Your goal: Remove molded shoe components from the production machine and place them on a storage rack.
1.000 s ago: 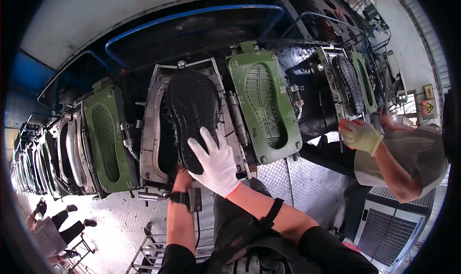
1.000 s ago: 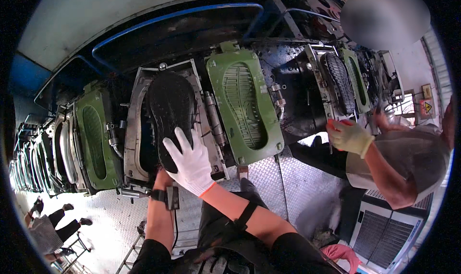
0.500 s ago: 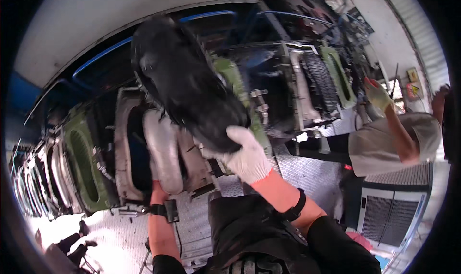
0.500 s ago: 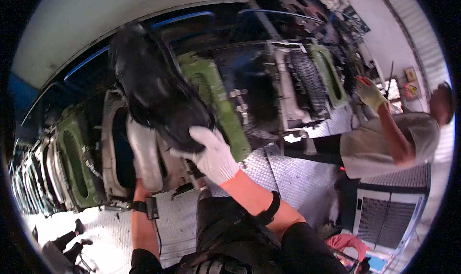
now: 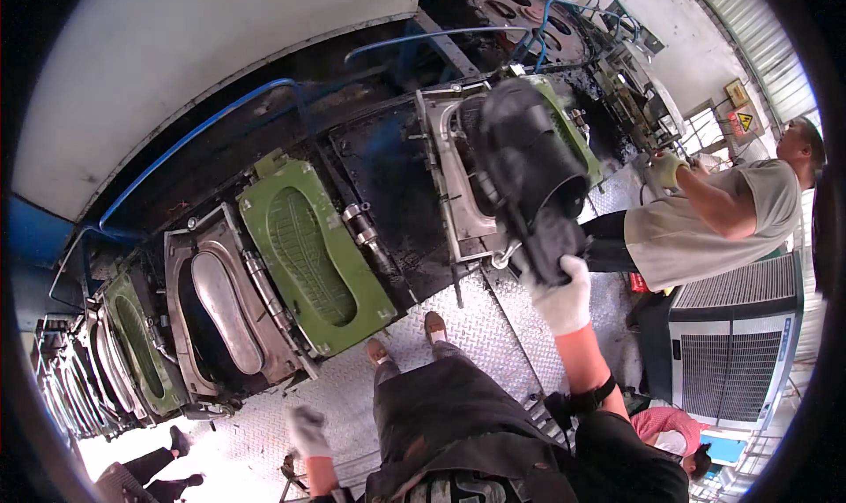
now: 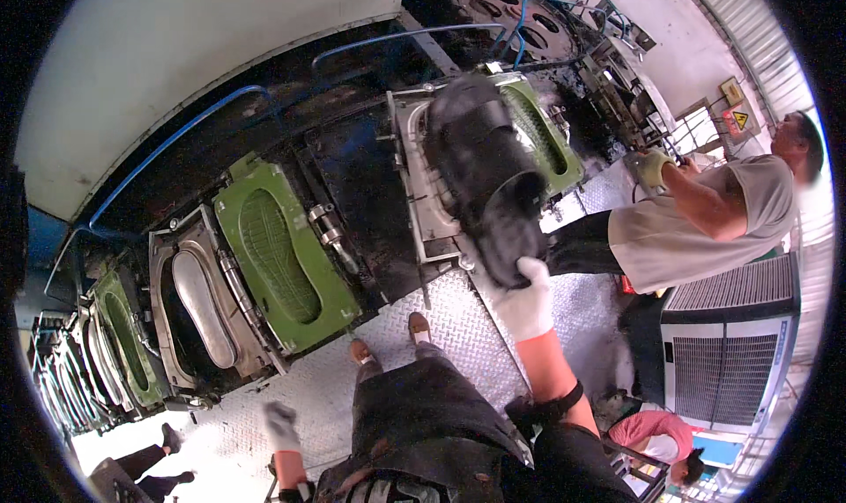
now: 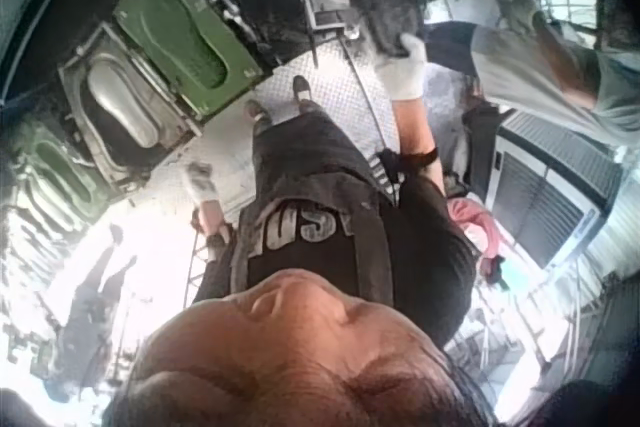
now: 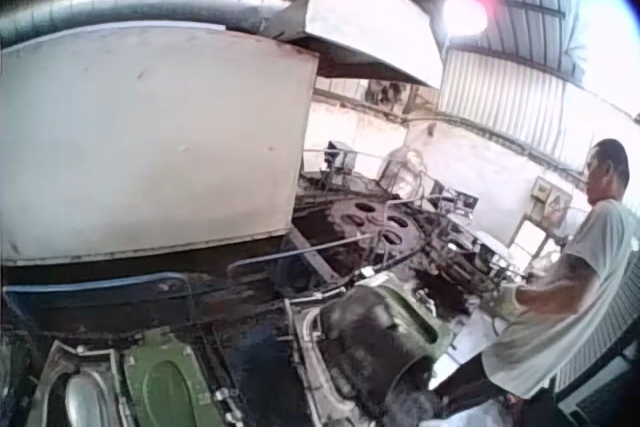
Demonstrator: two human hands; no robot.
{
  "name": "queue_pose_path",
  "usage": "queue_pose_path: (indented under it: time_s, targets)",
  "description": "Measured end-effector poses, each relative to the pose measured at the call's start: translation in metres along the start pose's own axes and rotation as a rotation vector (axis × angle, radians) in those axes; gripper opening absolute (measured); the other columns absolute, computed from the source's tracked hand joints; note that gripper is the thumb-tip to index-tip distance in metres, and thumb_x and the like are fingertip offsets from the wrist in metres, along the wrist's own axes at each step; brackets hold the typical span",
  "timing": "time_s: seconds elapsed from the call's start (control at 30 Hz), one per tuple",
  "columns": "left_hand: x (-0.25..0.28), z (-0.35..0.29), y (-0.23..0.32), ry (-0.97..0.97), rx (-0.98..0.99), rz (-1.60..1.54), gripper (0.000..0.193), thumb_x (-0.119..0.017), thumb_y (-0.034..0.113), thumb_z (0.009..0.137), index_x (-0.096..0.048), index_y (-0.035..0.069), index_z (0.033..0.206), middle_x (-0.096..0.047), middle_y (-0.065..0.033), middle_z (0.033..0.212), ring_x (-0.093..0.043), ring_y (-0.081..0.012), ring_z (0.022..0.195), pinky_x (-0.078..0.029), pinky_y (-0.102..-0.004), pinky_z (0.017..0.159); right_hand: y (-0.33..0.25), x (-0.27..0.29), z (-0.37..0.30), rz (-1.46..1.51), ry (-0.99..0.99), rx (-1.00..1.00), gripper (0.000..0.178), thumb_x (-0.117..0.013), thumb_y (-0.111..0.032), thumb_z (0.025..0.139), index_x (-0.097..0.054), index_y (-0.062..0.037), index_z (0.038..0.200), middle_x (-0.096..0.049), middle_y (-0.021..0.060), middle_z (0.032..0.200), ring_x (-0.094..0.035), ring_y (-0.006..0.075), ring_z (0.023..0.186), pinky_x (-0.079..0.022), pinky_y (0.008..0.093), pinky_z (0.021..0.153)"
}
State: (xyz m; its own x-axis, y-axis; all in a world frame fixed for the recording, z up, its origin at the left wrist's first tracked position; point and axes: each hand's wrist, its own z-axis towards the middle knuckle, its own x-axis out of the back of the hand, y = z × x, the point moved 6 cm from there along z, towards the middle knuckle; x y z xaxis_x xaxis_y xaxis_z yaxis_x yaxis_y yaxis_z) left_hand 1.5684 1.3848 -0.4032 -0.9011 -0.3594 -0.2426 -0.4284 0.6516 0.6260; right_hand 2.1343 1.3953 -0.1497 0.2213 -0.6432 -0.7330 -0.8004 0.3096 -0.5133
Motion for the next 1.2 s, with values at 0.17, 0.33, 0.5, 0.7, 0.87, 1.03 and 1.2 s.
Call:
queue_pose_path:
  time_s: [0.17, 0.33, 0.5, 0.7, 0.87, 1.03, 1.2]
  targets:
    - [-0.235, -0.085, -0.067, -0.512, 0.199, 0.594, 0.031, -0.049, 0.03, 0.099, -0.058, 0.005, 0.114, -0.065, -0.007, 0.094, -0.062, -0.0221, 0.082, -0.051, -0.0348, 0.075, -0.08, 0.085, 0.082, 0.114, 0.137, 0.05, 0.046, -0.051, -0.014, 0.085, -0.049, 0.0069, 0.126, -0.058, 0.0211, 0.125, -0.054, 0.0392, 0.119, -0.057, 0.0456, 0.089]
    - [-0.383, -0.044, -0.149, -0.591, 0.229, 0.18, 0.027, -0.057, 0.028, 0.094, -0.062, 0.006, 0.108, -0.064, -0.0045, 0.086, -0.06, -0.0168, 0.078, -0.049, -0.0327, 0.075, -0.087, 0.127, 0.133, 0.229, 0.187, -0.1, 0.04, -0.056, -0.022, 0.087, -0.058, 0.0011, 0.119, -0.063, 0.0154, 0.119, -0.06, 0.0343, 0.113, -0.06, 0.0387, 0.082]
    - [-0.418, -0.042, -0.173, -0.327, 0.613, -0.306, 0.021, -0.055, 0.028, 0.092, -0.06, 0.011, 0.102, -0.059, -0.0011, 0.074, -0.053, -0.0166, 0.064, -0.046, -0.0333, 0.063, -0.103, 0.147, 0.134, 0.021, 0.182, -0.154, 0.056, -0.049, -0.052, 0.094, -0.056, -0.0053, 0.124, -0.064, 0.0106, 0.117, -0.064, 0.0284, 0.105, -0.06, 0.0328, 0.072]
    - [-0.401, -0.022, -0.142, -0.145, 0.157, -0.739, 0.037, -0.054, 0.004, 0.078, -0.059, 0.006, 0.114, -0.064, -0.0137, 0.076, -0.063, -0.0279, 0.074, -0.051, -0.0491, 0.085, -0.094, 0.177, 0.109, -0.424, 0.025, -0.482, 0.049, -0.044, -0.042, 0.099, -0.047, -0.0037, 0.13, -0.06, 0.0132, 0.119, -0.063, 0.0295, 0.102, -0.057, 0.036, 0.071]
    - [-0.402, -0.014, -0.124, -0.217, -0.119, -0.89, 0.044, -0.055, 0.005, 0.074, -0.056, 0.003, 0.119, -0.066, -0.0171, 0.098, -0.064, -0.0319, 0.096, -0.043, -0.0506, 0.099, -0.098, 0.136, 0.082, -0.576, -0.287, -0.565, 0.047, -0.055, -0.025, 0.094, -0.044, 0.0019, 0.131, -0.057, 0.0199, 0.125, -0.063, 0.0322, 0.105, -0.053, 0.0367, 0.082]
    - [-0.399, -0.038, -0.223, -0.294, 0.237, -0.766, 0.033, -0.05, 0.007, 0.088, -0.055, 0.007, 0.12, -0.061, -0.0104, 0.105, -0.06, -0.0243, 0.1, -0.048, -0.0397, 0.093, -0.103, 0.091, 0.103, -0.791, -0.425, -0.361, 0.035, -0.061, -0.007, 0.09, -0.054, 0.0031, 0.122, -0.065, 0.0151, 0.113, -0.065, 0.0225, 0.102, -0.051, 0.0317, 0.086]
    - [-0.55, -0.027, -0.228, -0.217, -0.055, -0.063, 0.029, -0.05, 0.023, 0.098, -0.054, 0.007, 0.121, -0.061, -0.0042, 0.097, -0.061, -0.0184, 0.087, -0.052, -0.0302, 0.077, -0.116, 0.057, 0.13, -1.411, -0.569, 0.406, 0.036, -0.064, 0.004, 0.08, -0.06, -0.0016, 0.115, -0.066, 0.0131, 0.112, -0.064, 0.0256, 0.104, -0.05, 0.0333, 0.091]
